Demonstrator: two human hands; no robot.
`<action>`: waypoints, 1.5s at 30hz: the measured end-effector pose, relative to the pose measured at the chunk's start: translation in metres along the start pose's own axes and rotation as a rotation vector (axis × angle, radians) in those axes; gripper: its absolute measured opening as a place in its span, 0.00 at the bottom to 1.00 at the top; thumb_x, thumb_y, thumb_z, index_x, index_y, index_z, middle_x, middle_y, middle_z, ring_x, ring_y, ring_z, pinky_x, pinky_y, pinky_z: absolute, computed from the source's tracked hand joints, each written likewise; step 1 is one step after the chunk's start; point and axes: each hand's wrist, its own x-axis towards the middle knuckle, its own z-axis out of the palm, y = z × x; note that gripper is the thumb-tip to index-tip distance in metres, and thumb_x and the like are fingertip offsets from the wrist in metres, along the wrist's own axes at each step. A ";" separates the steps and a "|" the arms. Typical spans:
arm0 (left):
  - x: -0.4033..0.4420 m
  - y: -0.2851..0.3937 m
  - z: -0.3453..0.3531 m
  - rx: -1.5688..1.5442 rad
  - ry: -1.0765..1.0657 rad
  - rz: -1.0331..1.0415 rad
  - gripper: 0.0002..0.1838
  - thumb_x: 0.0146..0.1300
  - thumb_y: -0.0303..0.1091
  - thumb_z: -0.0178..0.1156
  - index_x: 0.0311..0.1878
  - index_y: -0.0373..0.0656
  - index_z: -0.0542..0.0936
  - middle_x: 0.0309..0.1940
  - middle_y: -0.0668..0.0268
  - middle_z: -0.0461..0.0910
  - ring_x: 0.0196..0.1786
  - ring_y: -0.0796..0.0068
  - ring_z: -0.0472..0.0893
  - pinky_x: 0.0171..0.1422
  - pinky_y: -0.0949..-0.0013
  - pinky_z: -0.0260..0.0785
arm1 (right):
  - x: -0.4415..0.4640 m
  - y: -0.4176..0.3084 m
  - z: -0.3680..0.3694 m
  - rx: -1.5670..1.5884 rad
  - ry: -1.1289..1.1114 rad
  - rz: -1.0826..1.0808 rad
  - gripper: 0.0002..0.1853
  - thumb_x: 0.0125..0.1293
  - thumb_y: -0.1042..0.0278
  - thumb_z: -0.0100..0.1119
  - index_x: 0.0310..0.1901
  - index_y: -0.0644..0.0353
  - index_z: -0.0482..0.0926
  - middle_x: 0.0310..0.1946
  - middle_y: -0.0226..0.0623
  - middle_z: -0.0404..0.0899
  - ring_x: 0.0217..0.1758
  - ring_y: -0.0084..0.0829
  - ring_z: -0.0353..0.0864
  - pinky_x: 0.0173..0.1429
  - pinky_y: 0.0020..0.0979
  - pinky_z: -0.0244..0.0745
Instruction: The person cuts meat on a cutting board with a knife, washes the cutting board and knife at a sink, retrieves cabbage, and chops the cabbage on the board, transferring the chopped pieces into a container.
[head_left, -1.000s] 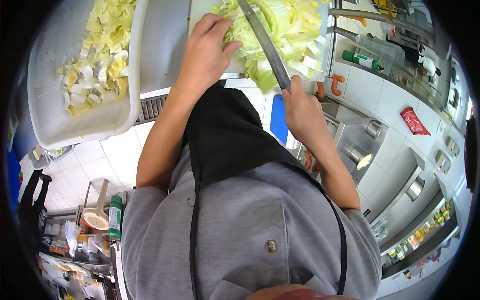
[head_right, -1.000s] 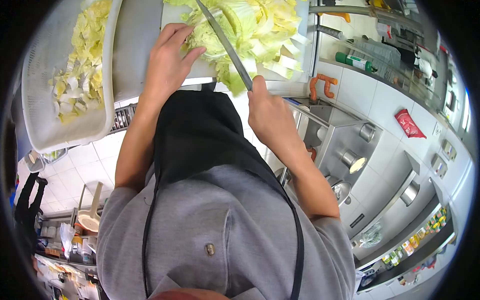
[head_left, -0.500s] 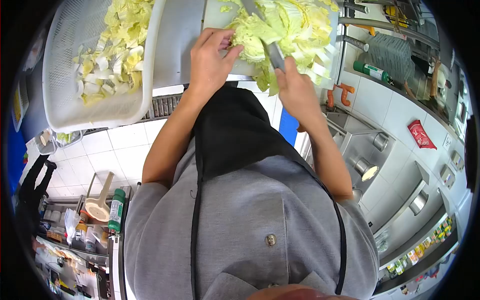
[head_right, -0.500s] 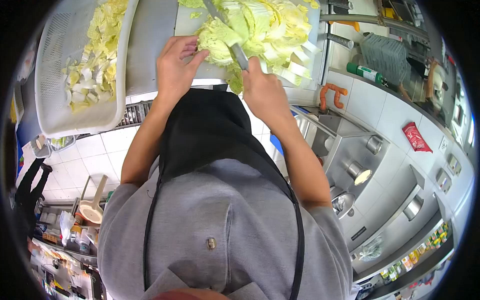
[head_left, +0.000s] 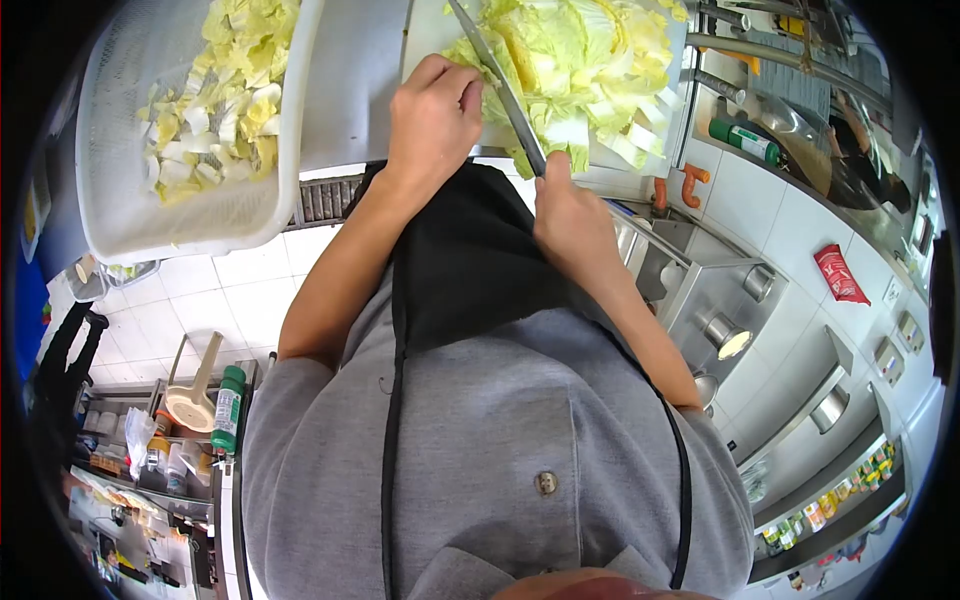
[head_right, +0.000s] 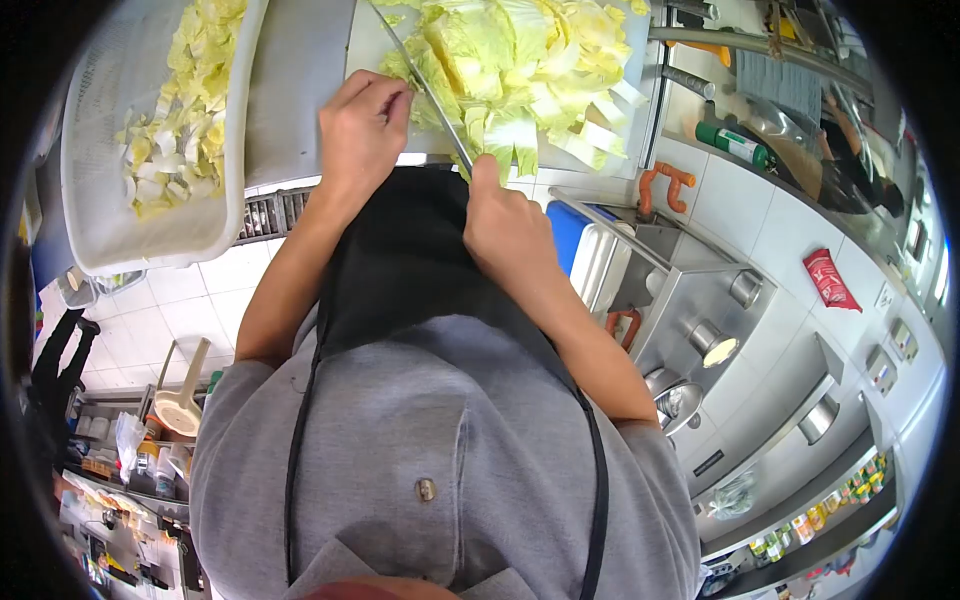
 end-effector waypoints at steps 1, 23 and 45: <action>0.001 0.001 0.001 0.000 -0.004 0.000 0.04 0.55 0.21 0.68 0.35 0.37 0.85 0.31 0.60 0.83 0.29 0.62 0.84 0.33 0.66 0.76 | 0.002 -0.001 0.001 -0.023 -0.016 0.012 0.10 0.68 0.72 0.47 0.48 0.62 0.64 0.23 0.62 0.79 0.28 0.65 0.80 0.36 0.61 0.74; -0.023 -0.016 -0.010 0.042 -0.190 0.139 0.43 0.55 0.35 0.73 0.69 0.30 0.61 0.66 0.42 0.64 0.67 0.44 0.67 0.71 0.51 0.61 | 0.045 0.027 -0.077 0.383 -0.105 -0.054 0.11 0.71 0.62 0.52 0.51 0.56 0.71 0.28 0.59 0.80 0.29 0.59 0.80 0.36 0.54 0.76; -0.008 0.012 0.050 0.185 -0.136 0.141 0.62 0.55 0.57 0.72 0.78 0.32 0.44 0.76 0.36 0.40 0.78 0.36 0.45 0.80 0.44 0.42 | -0.017 0.168 -0.112 -0.050 0.324 -0.300 0.18 0.67 0.67 0.57 0.58 0.45 0.76 0.23 0.35 0.73 0.18 0.30 0.76 0.24 0.29 0.72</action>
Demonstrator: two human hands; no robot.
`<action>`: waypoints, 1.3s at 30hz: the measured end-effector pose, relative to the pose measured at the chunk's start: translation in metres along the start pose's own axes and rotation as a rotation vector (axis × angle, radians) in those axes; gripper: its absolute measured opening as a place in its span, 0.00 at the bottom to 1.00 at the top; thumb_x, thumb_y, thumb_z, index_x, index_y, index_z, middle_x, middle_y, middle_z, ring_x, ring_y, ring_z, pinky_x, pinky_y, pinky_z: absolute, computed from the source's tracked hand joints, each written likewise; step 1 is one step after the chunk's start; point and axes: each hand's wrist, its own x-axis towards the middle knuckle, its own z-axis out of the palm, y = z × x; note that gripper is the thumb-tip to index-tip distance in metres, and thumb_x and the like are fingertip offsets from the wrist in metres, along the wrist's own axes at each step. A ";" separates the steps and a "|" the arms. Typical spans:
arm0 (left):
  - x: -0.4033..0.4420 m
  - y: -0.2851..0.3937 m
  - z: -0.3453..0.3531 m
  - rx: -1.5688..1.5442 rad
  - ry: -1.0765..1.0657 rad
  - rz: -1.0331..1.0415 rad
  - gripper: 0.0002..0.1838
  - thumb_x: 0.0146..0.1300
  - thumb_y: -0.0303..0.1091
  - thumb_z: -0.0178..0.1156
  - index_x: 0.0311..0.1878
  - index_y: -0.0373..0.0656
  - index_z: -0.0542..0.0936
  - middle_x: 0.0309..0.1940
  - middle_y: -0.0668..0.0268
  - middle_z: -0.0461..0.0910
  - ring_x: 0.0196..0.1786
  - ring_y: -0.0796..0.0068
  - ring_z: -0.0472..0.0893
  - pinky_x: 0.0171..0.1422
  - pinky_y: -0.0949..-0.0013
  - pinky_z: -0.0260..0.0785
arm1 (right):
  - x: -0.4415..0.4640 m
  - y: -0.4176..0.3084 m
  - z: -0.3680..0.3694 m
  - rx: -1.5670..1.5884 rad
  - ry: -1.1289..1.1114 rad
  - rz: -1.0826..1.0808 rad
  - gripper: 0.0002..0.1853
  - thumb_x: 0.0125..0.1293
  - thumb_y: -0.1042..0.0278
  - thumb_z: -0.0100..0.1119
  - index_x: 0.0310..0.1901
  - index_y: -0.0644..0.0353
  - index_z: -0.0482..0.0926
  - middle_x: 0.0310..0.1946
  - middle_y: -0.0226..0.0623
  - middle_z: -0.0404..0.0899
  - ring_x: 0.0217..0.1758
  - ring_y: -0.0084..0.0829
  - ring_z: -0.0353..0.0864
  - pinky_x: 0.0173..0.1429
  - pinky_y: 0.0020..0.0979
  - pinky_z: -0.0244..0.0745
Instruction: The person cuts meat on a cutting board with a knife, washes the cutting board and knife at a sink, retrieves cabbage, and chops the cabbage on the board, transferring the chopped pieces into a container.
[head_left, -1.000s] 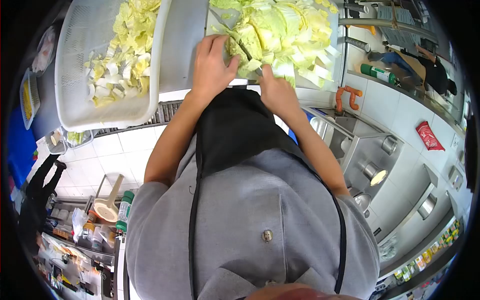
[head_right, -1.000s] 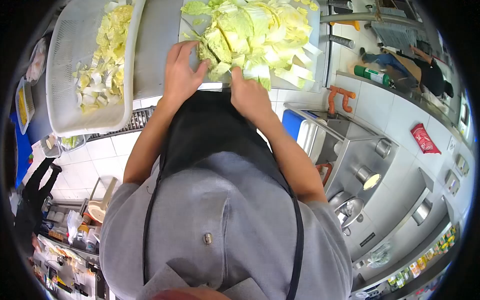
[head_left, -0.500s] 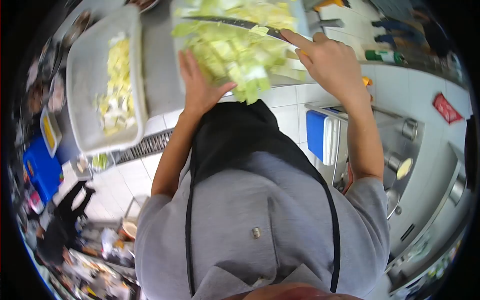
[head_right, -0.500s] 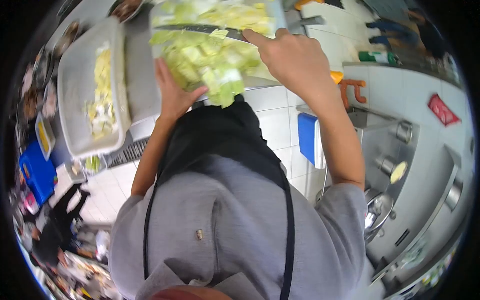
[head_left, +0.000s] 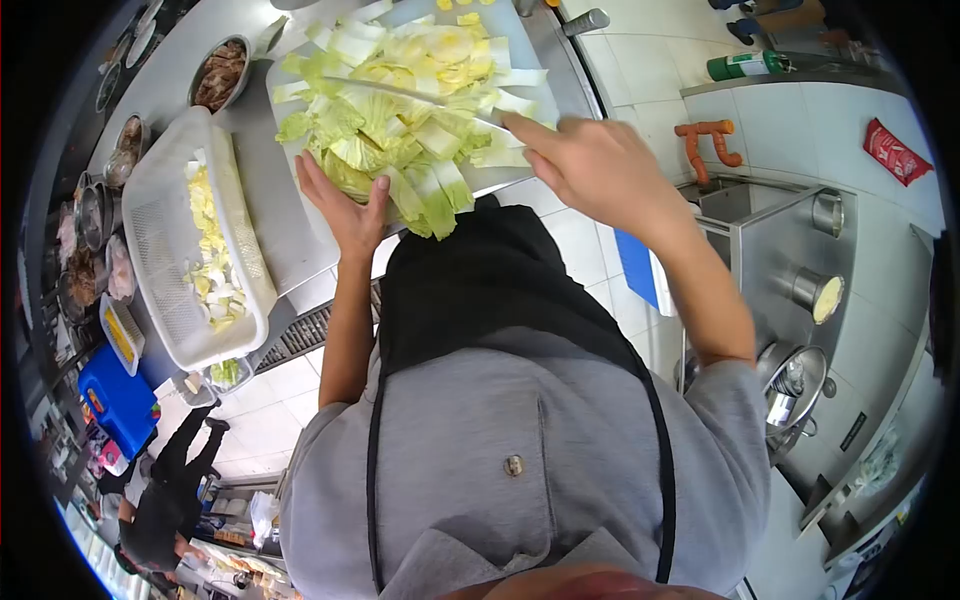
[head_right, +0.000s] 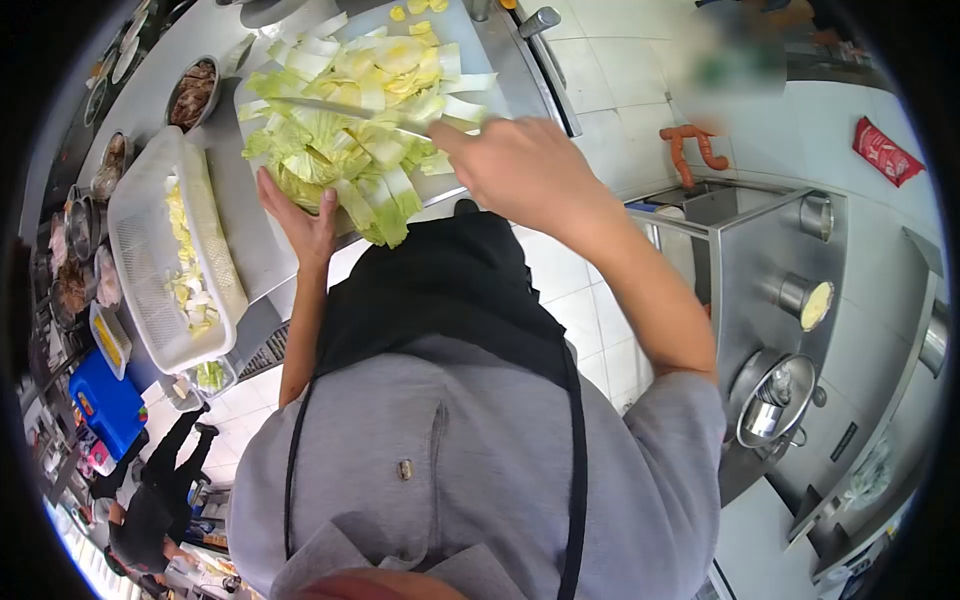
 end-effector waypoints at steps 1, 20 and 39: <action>-0.001 -0.003 0.000 0.014 -0.002 0.006 0.62 0.55 0.57 0.72 0.78 0.32 0.44 0.76 0.36 0.40 0.78 0.36 0.45 0.80 0.44 0.42 | 0.003 -0.003 -0.005 -0.376 0.183 -0.148 0.25 0.63 0.68 0.59 0.64 0.41 0.76 0.26 0.35 0.72 0.19 0.33 0.77 0.26 0.30 0.74; -0.003 0.003 -0.001 0.038 -0.023 -0.006 0.64 0.46 0.44 0.79 0.78 0.33 0.47 0.76 0.40 0.44 0.78 0.41 0.47 0.81 0.47 0.42 | -0.103 0.135 -0.047 0.494 -0.299 0.865 0.14 0.69 0.70 0.50 0.53 0.66 0.77 0.20 0.39 0.74 0.15 0.31 0.75 0.18 0.32 0.69; 0.041 0.032 -0.021 0.394 -0.229 0.120 0.77 0.27 0.43 0.86 0.80 0.53 0.45 0.76 0.28 0.31 0.76 0.27 0.53 0.72 0.47 0.65 | 0.125 0.059 0.057 0.198 -0.224 0.074 0.43 0.54 0.43 0.70 0.70 0.48 0.66 0.56 0.61 0.74 0.62 0.63 0.74 0.65 0.46 0.72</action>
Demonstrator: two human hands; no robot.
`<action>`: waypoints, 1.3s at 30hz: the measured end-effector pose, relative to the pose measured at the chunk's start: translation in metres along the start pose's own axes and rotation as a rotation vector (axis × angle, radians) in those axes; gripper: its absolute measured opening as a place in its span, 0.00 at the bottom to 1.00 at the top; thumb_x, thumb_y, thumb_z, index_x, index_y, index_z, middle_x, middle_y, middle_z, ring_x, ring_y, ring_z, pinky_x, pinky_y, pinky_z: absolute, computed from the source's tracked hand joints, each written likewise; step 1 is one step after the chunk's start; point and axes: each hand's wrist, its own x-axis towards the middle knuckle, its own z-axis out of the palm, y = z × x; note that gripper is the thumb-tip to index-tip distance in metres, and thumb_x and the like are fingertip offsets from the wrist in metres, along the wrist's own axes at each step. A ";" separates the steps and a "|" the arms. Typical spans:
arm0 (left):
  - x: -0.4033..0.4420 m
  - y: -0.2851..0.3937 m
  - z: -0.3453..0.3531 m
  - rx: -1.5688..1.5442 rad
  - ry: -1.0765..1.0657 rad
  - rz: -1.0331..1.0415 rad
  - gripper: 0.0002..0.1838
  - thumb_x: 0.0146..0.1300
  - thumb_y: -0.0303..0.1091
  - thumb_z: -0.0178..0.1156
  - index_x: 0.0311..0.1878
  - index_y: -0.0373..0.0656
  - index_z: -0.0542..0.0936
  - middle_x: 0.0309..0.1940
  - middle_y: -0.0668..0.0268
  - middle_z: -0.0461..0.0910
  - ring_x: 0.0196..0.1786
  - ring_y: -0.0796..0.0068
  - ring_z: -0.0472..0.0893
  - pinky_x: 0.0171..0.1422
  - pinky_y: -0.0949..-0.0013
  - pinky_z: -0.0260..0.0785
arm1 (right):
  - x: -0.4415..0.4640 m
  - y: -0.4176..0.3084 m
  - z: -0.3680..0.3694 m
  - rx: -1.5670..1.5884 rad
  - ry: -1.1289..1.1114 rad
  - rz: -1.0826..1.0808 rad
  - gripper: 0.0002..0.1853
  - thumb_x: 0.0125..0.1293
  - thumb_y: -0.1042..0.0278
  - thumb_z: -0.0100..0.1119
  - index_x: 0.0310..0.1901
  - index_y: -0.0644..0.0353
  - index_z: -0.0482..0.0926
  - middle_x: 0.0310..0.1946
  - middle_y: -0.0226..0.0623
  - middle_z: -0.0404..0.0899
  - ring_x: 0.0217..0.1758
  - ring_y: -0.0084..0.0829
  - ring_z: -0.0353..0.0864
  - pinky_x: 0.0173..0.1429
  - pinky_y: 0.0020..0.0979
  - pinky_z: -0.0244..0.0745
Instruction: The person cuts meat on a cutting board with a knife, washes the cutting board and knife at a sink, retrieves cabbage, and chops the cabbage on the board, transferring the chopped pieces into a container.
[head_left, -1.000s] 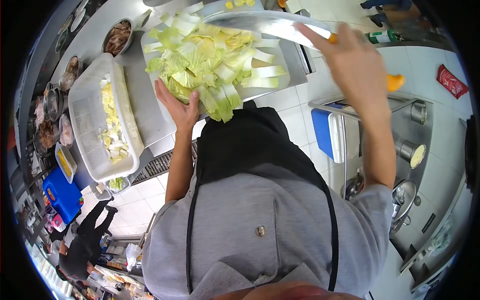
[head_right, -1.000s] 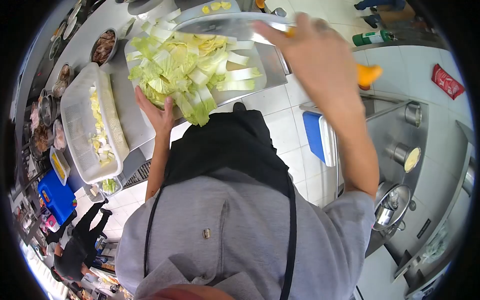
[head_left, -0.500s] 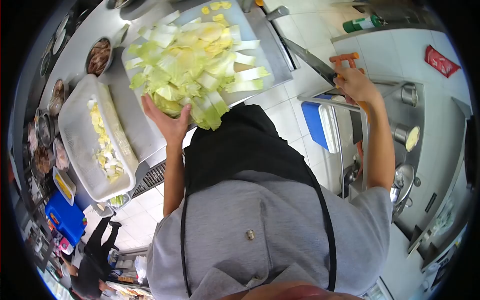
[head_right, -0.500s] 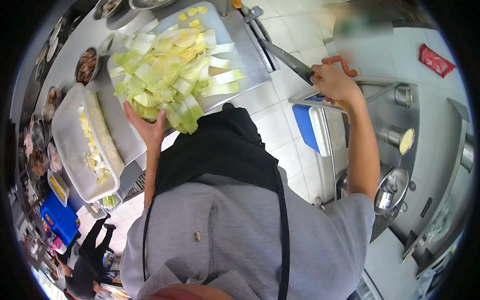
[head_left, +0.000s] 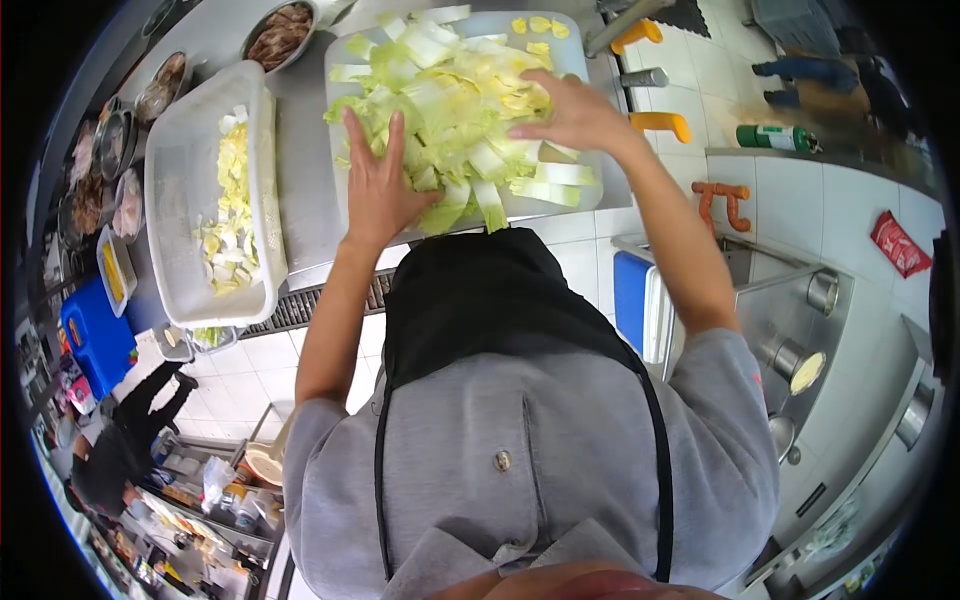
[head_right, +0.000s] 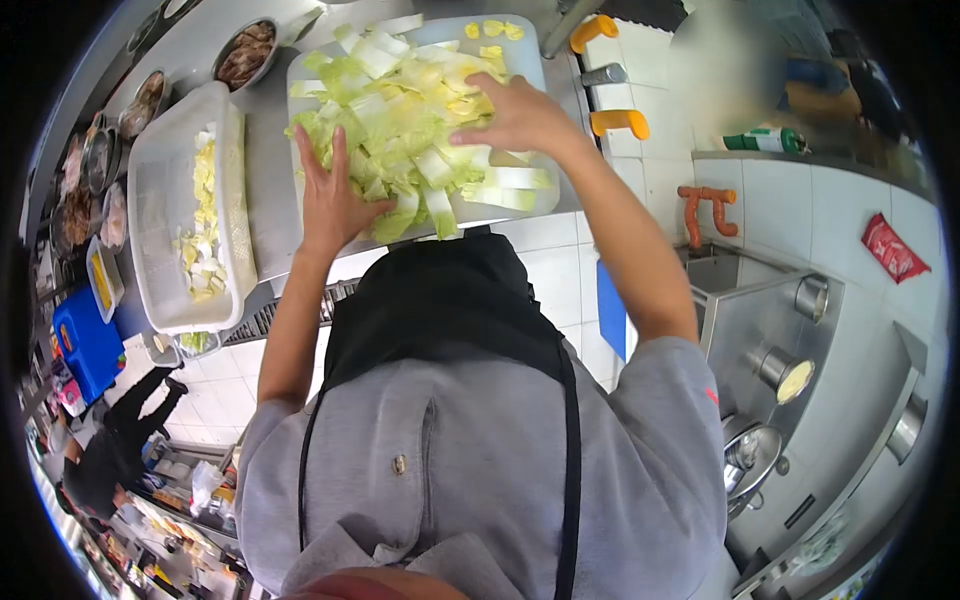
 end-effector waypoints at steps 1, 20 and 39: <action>0.008 -0.005 -0.007 0.010 0.012 -0.015 0.77 0.27 0.43 0.86 0.80 0.53 0.45 0.76 0.28 0.31 0.76 0.27 0.53 0.72 0.47 0.65 | 0.009 -0.005 0.010 0.062 -0.044 0.083 0.53 0.50 0.35 0.73 0.75 0.44 0.61 0.58 0.66 0.71 0.63 0.65 0.73 0.67 0.46 0.70; 0.059 -0.061 -0.003 -0.599 -0.317 0.017 0.55 0.37 0.28 0.72 0.75 0.62 0.63 0.70 0.55 0.69 0.77 0.36 0.53 0.80 0.45 0.52 | 0.037 -0.098 0.101 0.276 0.377 0.346 0.57 0.42 0.27 0.74 0.68 0.58 0.68 0.65 0.62 0.66 0.72 0.58 0.60 0.72 0.56 0.56; -0.007 -0.109 -0.205 -0.438 0.429 0.073 0.49 0.36 0.28 0.76 0.69 0.52 0.71 0.58 0.55 0.76 0.64 0.47 0.71 0.72 0.53 0.62 | 0.077 -0.308 0.036 0.765 0.500 -0.650 0.49 0.44 0.52 0.83 0.64 0.67 0.67 0.53 0.47 0.77 0.57 0.40 0.76 0.67 0.42 0.68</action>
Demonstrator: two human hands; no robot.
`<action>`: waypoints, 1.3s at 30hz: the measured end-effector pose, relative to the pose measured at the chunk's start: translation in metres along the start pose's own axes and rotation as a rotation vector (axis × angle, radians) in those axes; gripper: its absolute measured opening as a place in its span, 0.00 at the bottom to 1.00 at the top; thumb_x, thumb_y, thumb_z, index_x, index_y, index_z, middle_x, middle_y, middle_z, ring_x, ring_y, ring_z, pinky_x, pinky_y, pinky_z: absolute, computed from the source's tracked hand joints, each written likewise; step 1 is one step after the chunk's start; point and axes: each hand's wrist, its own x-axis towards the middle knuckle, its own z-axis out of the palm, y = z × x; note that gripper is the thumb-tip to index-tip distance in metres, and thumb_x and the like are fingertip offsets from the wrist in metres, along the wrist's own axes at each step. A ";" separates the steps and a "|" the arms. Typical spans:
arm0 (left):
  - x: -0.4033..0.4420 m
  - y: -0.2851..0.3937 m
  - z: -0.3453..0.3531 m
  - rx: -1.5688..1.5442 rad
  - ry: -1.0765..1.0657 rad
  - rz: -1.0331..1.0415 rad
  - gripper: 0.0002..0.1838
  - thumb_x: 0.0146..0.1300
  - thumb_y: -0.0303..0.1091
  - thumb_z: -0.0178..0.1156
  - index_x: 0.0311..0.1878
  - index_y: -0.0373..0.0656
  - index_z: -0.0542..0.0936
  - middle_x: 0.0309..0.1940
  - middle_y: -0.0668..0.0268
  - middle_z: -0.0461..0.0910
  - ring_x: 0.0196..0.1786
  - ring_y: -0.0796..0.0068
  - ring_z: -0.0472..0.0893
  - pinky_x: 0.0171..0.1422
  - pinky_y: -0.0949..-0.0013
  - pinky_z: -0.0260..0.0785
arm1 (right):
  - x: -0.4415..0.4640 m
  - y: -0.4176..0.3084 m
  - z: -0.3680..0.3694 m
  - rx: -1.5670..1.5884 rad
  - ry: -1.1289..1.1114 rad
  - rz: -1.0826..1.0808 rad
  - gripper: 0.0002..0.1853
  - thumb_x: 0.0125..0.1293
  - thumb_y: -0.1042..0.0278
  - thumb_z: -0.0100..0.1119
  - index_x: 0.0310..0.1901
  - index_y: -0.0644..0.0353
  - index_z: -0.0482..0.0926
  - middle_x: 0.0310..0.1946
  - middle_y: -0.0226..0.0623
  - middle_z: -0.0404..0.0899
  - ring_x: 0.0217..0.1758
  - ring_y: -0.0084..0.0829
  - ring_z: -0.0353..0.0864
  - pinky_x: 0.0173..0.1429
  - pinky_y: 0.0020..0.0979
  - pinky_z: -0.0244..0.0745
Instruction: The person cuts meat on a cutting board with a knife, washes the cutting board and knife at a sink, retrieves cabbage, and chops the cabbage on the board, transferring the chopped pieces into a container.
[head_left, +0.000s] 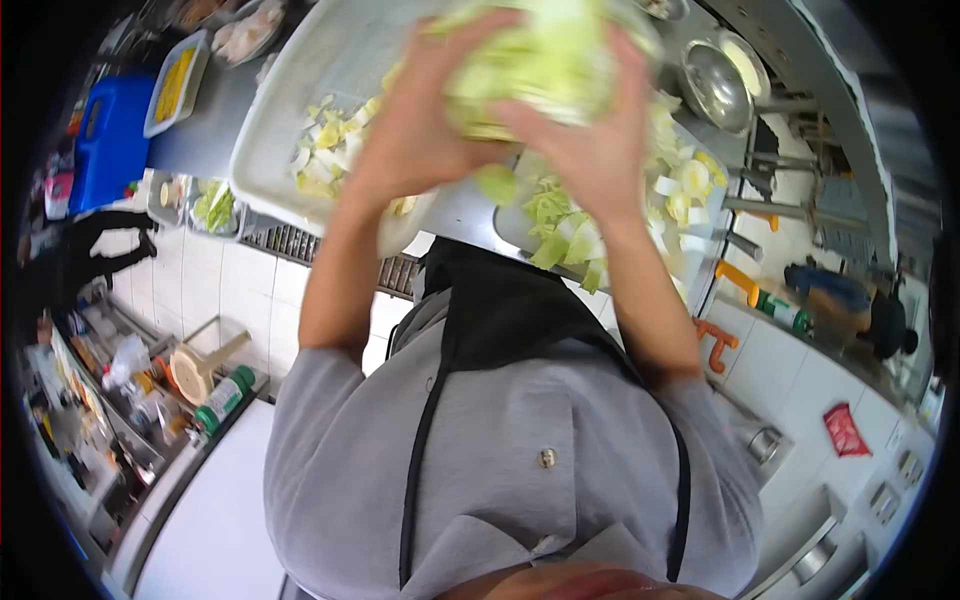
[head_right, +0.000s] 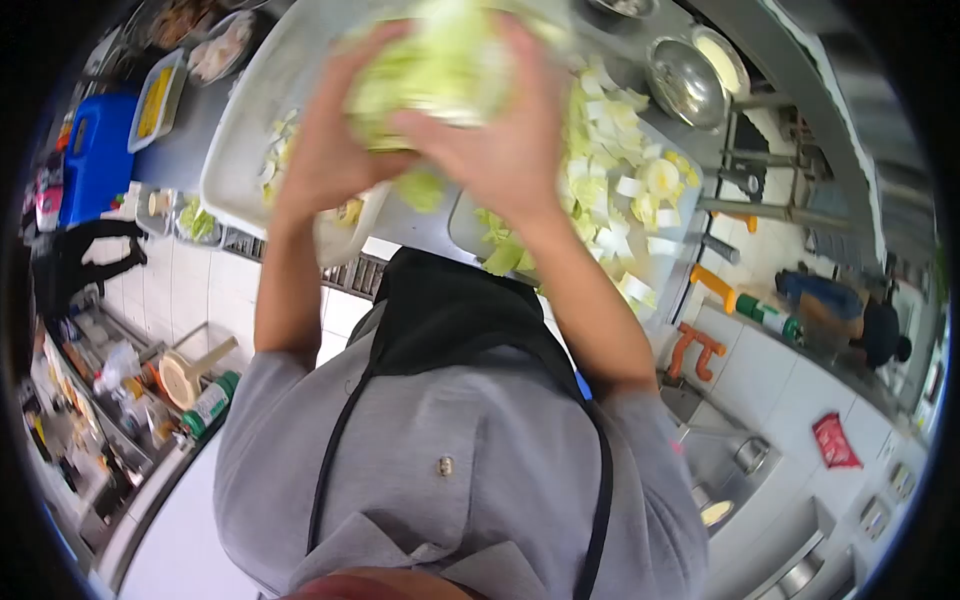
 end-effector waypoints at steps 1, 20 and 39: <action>-0.010 -0.001 -0.024 0.102 -0.004 -0.115 0.49 0.35 0.26 0.76 0.69 0.49 0.71 0.59 0.55 0.76 0.65 0.49 0.71 0.72 0.54 0.62 | 0.008 -0.004 0.024 0.149 -0.075 0.017 0.49 0.43 0.50 0.82 0.63 0.66 0.67 0.51 0.48 0.79 0.55 0.42 0.78 0.68 0.45 0.67; 0.077 -0.067 0.143 0.056 -0.258 -0.097 0.21 0.58 0.32 0.68 0.56 0.41 0.81 0.47 0.48 0.81 0.47 0.47 0.81 0.54 0.56 0.75 | 0.059 0.220 -0.127 -1.044 -0.194 0.835 0.38 0.66 0.32 0.53 0.72 0.44 0.65 0.69 0.57 0.66 0.73 0.65 0.61 0.69 0.68 0.61; 0.174 -0.212 0.297 -0.029 -0.832 -0.475 0.15 0.55 0.30 0.64 0.46 0.37 0.82 0.38 0.50 0.86 0.43 0.51 0.85 0.49 0.60 0.75 | 0.074 0.271 -0.124 -0.547 -0.040 0.396 0.16 0.57 0.63 0.64 0.48 0.52 0.83 0.44 0.42 0.86 0.50 0.46 0.84 0.56 0.43 0.78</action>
